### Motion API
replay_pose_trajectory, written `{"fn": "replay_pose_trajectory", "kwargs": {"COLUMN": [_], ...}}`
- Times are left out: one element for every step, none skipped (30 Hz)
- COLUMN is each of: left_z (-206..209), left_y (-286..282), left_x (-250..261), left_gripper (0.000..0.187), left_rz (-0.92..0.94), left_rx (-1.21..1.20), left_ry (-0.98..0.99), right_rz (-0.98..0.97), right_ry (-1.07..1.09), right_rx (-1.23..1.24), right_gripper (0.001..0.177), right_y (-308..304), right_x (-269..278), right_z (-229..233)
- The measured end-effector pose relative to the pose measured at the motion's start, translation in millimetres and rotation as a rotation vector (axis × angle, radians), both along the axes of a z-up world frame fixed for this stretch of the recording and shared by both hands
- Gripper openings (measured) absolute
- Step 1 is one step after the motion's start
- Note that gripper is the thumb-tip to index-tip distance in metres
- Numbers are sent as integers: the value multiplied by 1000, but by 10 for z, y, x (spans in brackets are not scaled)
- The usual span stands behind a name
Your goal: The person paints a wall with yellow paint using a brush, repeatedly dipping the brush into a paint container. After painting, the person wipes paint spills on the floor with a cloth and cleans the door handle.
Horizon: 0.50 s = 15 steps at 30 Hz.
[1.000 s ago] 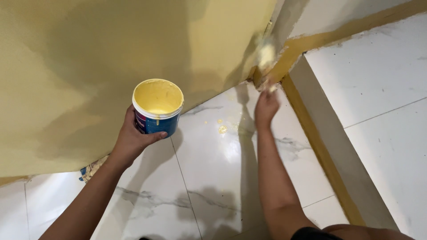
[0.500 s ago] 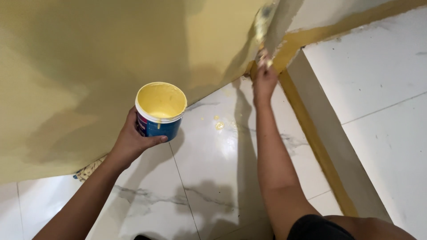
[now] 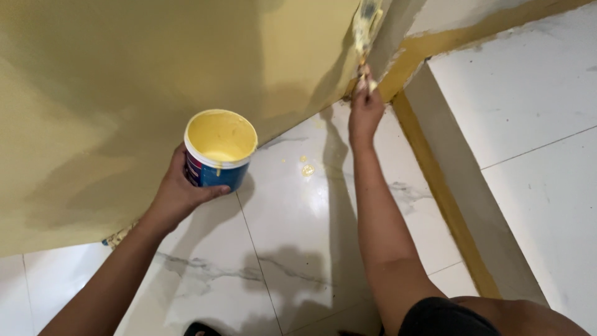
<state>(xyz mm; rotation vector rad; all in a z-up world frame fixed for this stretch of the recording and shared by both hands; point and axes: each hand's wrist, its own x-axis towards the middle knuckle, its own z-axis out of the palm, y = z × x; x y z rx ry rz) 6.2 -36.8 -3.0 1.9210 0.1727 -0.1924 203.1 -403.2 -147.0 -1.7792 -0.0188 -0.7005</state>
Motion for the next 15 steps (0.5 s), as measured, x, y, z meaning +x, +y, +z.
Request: {"fn": "replay_pose_trajectory", "kwargs": {"left_z": [-5, -7, -12, -13, -11, -14, -28, -68, -125, -202, -306, -428, -562, -714, -869], "left_y": [30, 57, 72, 88, 113, 141, 182, 225, 277, 322, 349, 371, 387, 383, 364], "left_x": [-21, -17, -11, -14, -23, -28, -21, -11, -20, -29, -37, -47, -73, -131, -186], "left_gripper": [118, 118, 118, 117, 117, 116, 116, 115, 115, 116, 117, 118, 118, 118, 119], "left_rz": [8, 15, 22, 22, 21, 22, 1, -21, -44, -50, -56, -62, -75, -86, -98], "left_rx": [4, 6, 8, 20, 32, 43, 100, 151, 202, 217, 232, 249, 264, 277, 290], "left_ry": [-7, -16, -26, -17, -7, -3, -31, -57, -82, -83, -84, -84, -69, -54, -38], "right_rz": [-23, -42, -30, -19, -8, -1, 6, 13, 55, 99, 142, 174, 206, 238, 280], "right_ry": [164, 326, 365, 406, 446, 427, 405, 386, 555, 718, 879, 878, 876, 874, 841], "right_rx": [97, 191, 167, 144, 122, 0, -122, -249, -401, -553, -706, -730, -754, -781, -907], "right_gripper": [37, 41, 41, 42, 42, 38, 35, 31, 32, 33, 34, 35, 35, 36, 32], "right_y": [94, 140, 125, 109, 90, 18, -89, -165, -197, -225, -236, -170, -51, 31, 76], "right_x": [-90, -175, -252, -330, -406, -461, -511, -563, -616, -642, -670, -699, -732, -772, -777], "right_z": [-120, -211, -287, -369, -443, -509, -568, -605, -604, -547, -459, -374, -301, -227, -148]}}
